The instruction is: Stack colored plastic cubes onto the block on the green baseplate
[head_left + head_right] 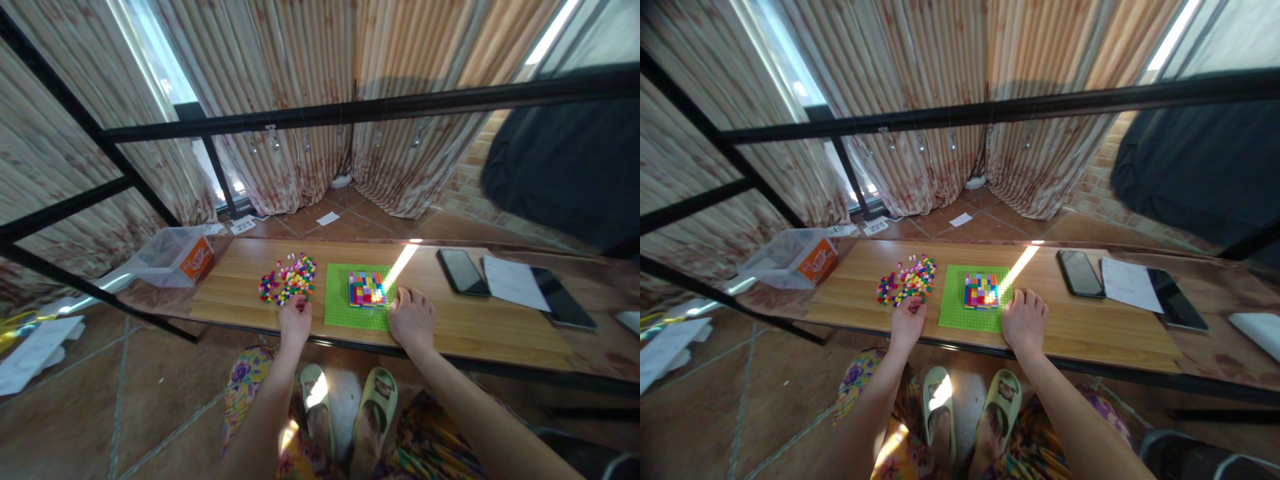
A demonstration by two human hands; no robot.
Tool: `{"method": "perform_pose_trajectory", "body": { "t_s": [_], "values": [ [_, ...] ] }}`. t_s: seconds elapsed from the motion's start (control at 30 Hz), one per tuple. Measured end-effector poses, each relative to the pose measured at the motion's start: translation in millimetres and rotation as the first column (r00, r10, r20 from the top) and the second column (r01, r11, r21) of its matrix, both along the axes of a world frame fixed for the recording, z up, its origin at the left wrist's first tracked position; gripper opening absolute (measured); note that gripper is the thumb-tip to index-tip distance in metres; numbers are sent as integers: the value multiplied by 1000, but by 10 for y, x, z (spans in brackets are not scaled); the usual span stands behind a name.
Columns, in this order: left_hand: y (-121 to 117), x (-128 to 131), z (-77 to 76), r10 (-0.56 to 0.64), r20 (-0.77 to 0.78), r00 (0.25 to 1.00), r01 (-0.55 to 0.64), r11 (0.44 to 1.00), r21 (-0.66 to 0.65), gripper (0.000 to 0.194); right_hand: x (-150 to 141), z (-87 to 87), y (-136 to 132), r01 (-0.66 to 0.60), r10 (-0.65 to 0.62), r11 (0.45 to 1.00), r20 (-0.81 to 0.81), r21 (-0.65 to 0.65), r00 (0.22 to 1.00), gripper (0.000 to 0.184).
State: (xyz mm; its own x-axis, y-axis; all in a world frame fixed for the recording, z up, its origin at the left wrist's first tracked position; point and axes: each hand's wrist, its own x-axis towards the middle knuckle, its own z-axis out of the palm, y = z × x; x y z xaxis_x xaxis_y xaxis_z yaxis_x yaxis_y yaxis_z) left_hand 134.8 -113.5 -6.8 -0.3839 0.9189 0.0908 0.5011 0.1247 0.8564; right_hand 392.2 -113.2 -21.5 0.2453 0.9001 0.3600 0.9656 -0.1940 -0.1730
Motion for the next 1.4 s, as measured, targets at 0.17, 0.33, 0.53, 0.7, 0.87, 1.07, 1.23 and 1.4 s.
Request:
{"method": "perform_pose_trajectory", "body": {
  "t_s": [0.17,0.33,0.53,0.7,0.87,1.07,1.23,1.4],
  "values": [
    [74,59,67,21,-218,976,-34,998,-57,16,12,-13,6,-1,1,1000,3,4,1000,32],
    [111,77,72,-4,-338,941,-26,996,-84,14,14,-8,8,-3,3,1000,3,4,1000,32],
    [95,55,83,-11,-293,956,-8,998,-61,12,8,-3,-1,-8,9,1000,-8,6,1000,33],
    [27,30,24,-16,-144,989,16,1000,-5,12,9,-14,8,-1,1,1000,0,10,1000,33],
    [28,161,-69,-81,34,996,79,995,59,8,2,7,1,7,-7,1000,9,-7,1000,33],
    [166,507,41,-268,268,926,258,963,74,11,-7,24,-4,6,-6,1000,6,-7,1000,32],
    [319,710,151,-317,206,926,294,946,138,11,-14,32,-4,7,-7,1000,9,0,1000,31],
    [408,817,169,-307,233,923,280,949,142,15,-16,41,-10,3,-3,1000,7,1,1000,32]
  ]
}}
